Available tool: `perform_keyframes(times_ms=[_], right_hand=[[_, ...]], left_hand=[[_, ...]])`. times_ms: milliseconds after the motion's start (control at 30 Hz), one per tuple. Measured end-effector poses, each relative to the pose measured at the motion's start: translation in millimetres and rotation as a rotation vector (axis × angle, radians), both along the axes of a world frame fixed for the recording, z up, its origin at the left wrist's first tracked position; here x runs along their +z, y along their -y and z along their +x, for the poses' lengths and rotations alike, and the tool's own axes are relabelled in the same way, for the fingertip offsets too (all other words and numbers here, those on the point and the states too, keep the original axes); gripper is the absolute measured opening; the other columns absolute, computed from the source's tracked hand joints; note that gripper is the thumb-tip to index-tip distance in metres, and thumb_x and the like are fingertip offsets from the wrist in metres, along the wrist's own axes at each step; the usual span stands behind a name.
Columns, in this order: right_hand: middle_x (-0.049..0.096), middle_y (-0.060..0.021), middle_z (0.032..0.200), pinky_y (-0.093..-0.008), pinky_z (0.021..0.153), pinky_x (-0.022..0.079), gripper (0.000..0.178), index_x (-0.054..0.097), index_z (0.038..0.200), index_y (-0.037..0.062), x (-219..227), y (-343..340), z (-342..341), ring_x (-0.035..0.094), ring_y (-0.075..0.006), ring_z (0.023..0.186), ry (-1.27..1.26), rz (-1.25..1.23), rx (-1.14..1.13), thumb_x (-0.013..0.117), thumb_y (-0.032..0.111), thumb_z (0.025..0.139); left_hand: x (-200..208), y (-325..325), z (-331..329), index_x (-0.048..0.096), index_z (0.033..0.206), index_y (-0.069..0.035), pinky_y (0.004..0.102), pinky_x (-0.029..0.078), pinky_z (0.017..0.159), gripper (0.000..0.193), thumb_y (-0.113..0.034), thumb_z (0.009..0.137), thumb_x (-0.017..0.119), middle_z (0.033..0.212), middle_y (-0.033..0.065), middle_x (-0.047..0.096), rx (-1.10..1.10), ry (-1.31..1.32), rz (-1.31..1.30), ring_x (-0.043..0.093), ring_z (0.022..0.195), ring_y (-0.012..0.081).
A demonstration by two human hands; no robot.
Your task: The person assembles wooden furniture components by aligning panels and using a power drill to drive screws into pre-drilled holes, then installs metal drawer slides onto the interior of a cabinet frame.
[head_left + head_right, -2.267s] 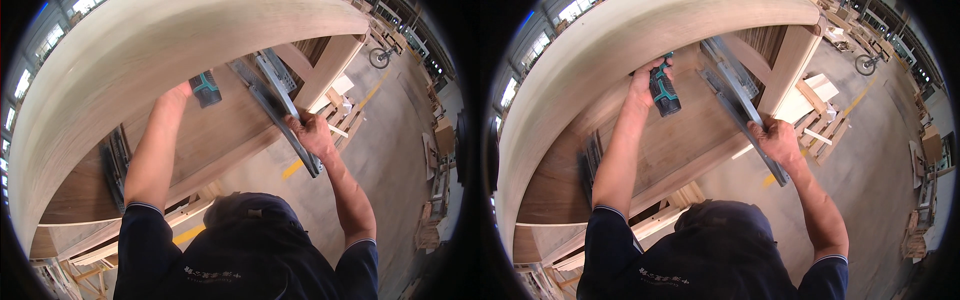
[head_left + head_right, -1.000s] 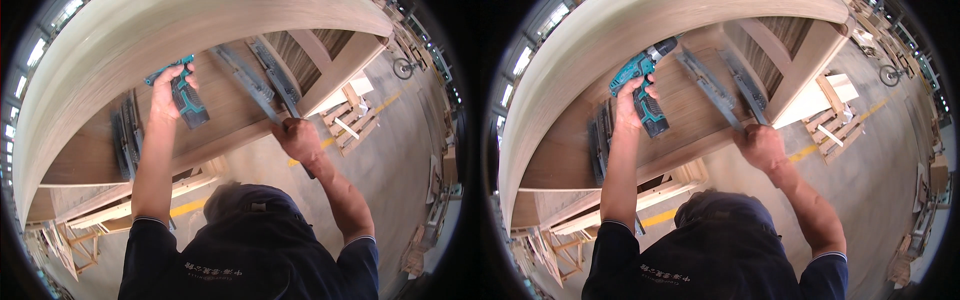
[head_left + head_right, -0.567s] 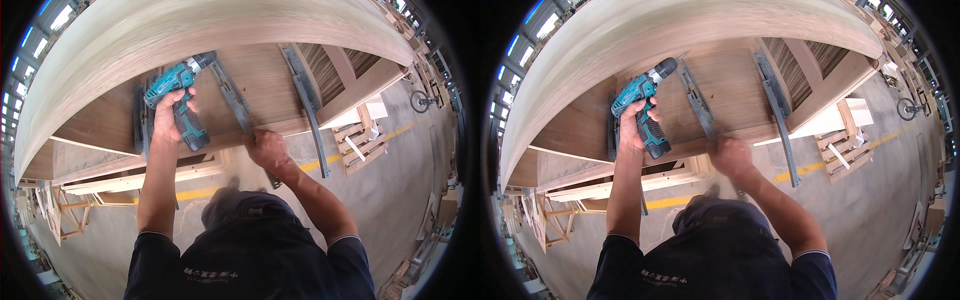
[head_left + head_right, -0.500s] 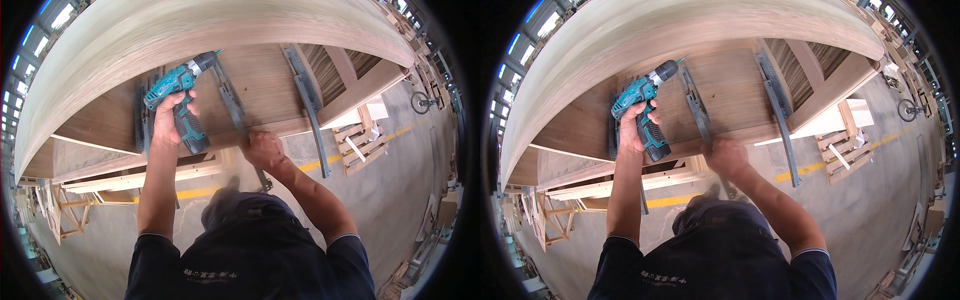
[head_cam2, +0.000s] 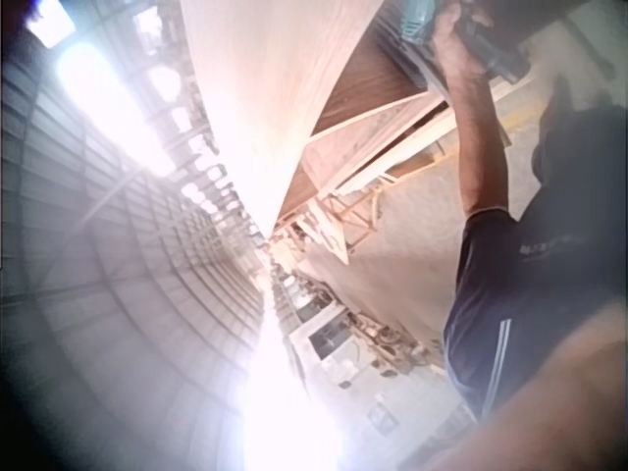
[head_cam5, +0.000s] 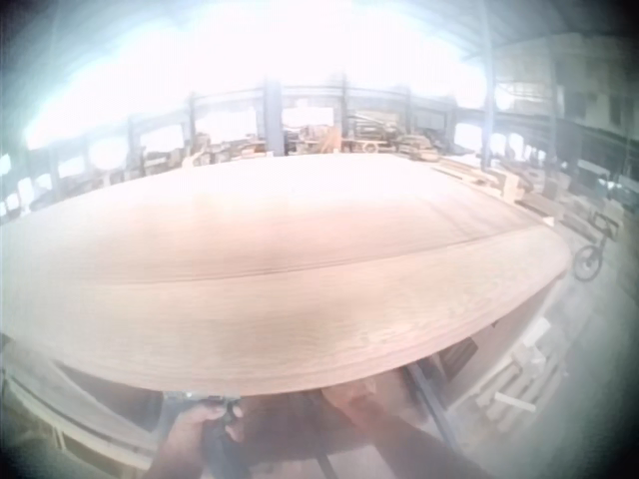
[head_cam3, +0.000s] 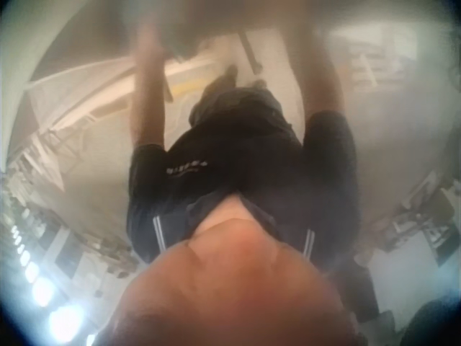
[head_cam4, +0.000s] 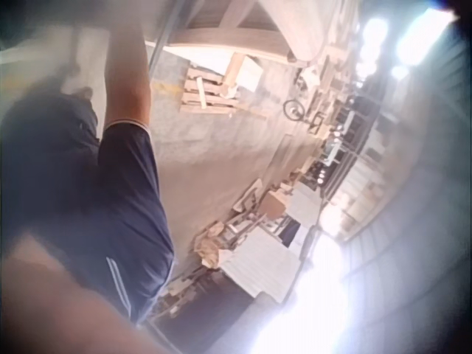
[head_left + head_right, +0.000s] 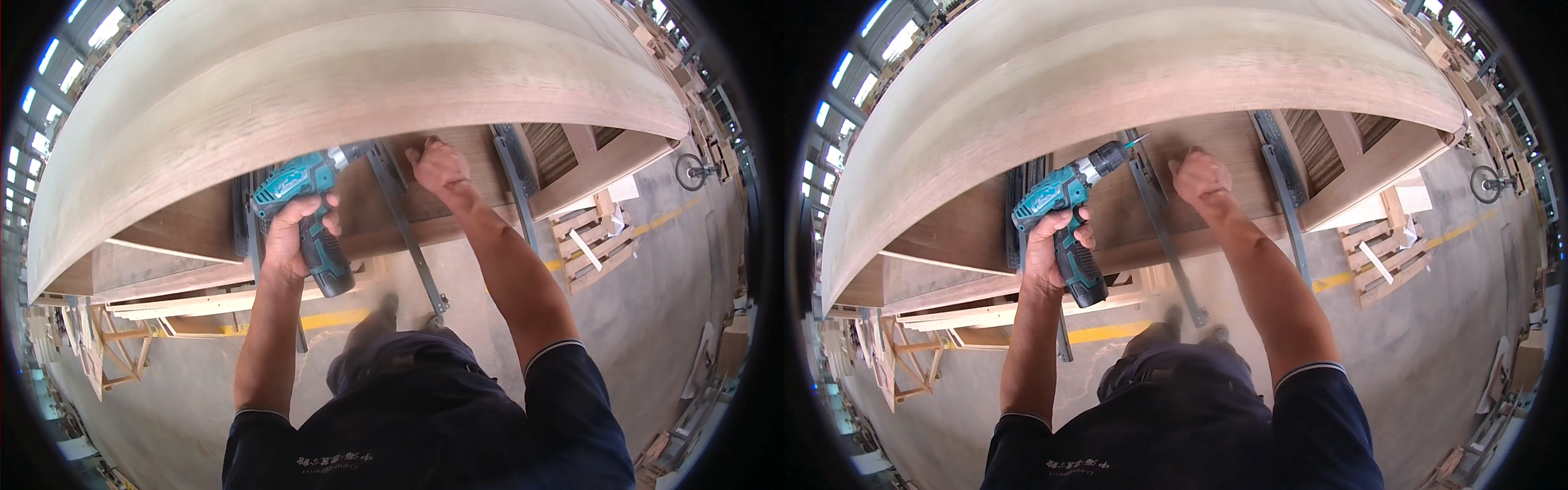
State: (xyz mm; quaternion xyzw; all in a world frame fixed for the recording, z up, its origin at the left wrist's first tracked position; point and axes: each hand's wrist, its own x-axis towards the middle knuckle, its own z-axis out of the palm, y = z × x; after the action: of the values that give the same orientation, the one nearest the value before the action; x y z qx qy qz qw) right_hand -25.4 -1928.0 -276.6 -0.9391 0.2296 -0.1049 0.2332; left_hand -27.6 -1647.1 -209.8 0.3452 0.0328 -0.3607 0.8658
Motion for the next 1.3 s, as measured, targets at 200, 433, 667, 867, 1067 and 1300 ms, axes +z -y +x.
perform_keyframes(times_ms=[200,433,667,867,1067,1300], right_hand=[[0.067,-0.0152,0.084,-0.0403,0.071,0.054,0.025,0.066,0.087,0.0048,-51.7,38.9,-5.9,0.065,-0.0286,0.075,0.439,-0.418,0.419,0.055,0.025,0.097],[0.059,-0.0057,0.082,-0.0249,0.051,0.040,0.005,0.054,0.098,0.0088,33.7,25.9,-125.9,0.050,-0.0132,0.063,0.299,1.706,-0.166,0.050,0.011,0.099],[0.038,0.0053,0.065,-0.0229,0.045,0.024,0.008,0.056,0.094,0.0113,58.6,47.6,-220.3,0.032,-0.0067,0.053,0.385,1.455,-0.324,0.051,0.006,0.092],[0.063,-0.0071,0.069,-0.0299,0.063,0.049,0.024,0.065,0.094,-0.0022,61.1,54.4,-257.0,0.059,-0.0132,0.064,0.193,0.351,-0.463,0.064,0.021,0.090],[0.064,-0.0096,0.068,-0.0309,0.061,0.049,0.027,0.068,0.094,-0.0016,48.0,56.9,-268.0,0.059,-0.0158,0.062,0.147,0.314,-0.486,0.068,0.025,0.091],[0.066,-0.0102,0.073,-0.0316,0.063,0.050,0.027,0.068,0.097,-0.0016,47.8,57.2,-261.0,0.061,-0.0166,0.064,0.094,0.342,-0.525,0.067,0.025,0.092]], left_hand=[[-0.4,27.2,7.3,0.060,0.109,0.000,0.0316,0.055,0.065,0.027,-0.011,0.085,0.066,0.094,0.0106,0.067,-0.095,-0.014,-0.004,0.063,0.070,0.0190],[-8.4,92.9,12.7,0.060,0.109,-0.001,0.0319,0.056,0.065,0.029,-0.014,0.084,0.068,0.095,0.0090,0.067,-0.285,0.021,0.023,0.063,0.070,0.0176],[-20.7,180.4,-6.1,0.061,0.106,-0.001,0.0334,0.054,0.063,0.022,-0.009,0.085,0.065,0.092,0.0103,0.069,-0.333,-0.033,0.057,0.062,0.068,0.0185],[-39.8,229.4,16.2,0.061,0.101,0.000,0.0335,0.054,0.064,0.017,-0.009,0.086,0.064,0.090,0.0091,0.066,-0.238,-0.027,0.063,0.061,0.070,0.0186],[-49.0,245.0,42.4,0.060,0.100,0.000,0.0347,0.055,0.064,0.016,-0.006,0.085,0.063,0.089,0.0102,0.066,-0.181,-0.036,0.047,0.061,0.069,0.0197],[-56.2,248.5,49.4,0.060,0.102,0.000,0.0344,0.055,0.063,0.019,-0.005,0.084,0.064,0.089,0.0108,0.066,-0.188,-0.061,0.033,0.062,0.069,0.0201]])
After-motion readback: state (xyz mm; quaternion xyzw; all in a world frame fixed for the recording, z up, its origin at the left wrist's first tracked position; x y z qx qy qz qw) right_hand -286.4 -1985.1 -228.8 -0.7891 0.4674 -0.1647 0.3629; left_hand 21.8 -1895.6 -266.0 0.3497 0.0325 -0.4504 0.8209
